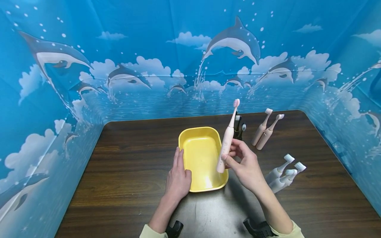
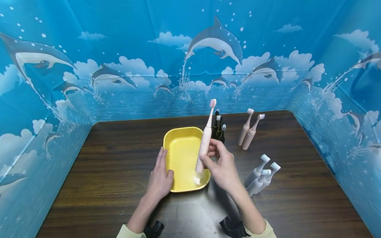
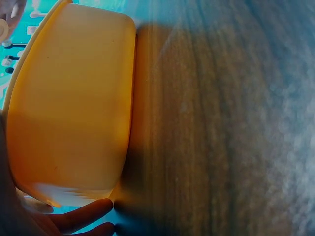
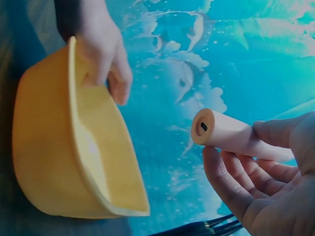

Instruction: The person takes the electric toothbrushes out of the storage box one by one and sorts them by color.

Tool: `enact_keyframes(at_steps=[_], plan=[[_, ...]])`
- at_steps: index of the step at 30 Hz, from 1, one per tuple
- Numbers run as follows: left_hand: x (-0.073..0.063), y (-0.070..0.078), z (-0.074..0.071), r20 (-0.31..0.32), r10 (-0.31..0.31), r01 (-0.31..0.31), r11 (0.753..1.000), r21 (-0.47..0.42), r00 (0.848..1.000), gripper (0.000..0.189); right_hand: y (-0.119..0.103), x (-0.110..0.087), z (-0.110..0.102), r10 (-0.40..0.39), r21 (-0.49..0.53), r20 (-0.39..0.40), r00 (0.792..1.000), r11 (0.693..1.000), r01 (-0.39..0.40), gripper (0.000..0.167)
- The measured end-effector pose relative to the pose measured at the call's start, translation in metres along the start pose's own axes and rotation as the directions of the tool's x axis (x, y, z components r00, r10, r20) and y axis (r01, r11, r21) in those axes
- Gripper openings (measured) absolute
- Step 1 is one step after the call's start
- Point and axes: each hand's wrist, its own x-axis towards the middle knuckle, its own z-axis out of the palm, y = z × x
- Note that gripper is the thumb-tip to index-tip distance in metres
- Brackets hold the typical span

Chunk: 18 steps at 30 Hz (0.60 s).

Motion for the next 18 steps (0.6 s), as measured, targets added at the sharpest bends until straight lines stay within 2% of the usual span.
enact_keyframes(at_steps=[5, 9, 18], plan=[[0.0, 0.0, 0.0, 0.006, 0.003, -0.003, 1.0, -0.005, 1.0, 0.072, -0.01, -0.006, -0.01, -0.075, -0.115, -0.063, 0.995, 0.991, 0.067, 0.049], [0.001, 0.0, 0.0, 0.011, -0.002, 0.002, 1.0, -0.008, 1.0, 0.073, -0.018, -0.009, -0.017, -0.132, -0.169, -0.1, 0.986, 0.979, 0.114, 0.05], [0.0, 0.0, 0.0, 0.013, -0.011, 0.012, 1.0, -0.025, 1.0, 0.074, -0.026, -0.01, -0.029, -0.252, -0.264, -0.128, 0.959, 0.941, 0.212, 0.055]])
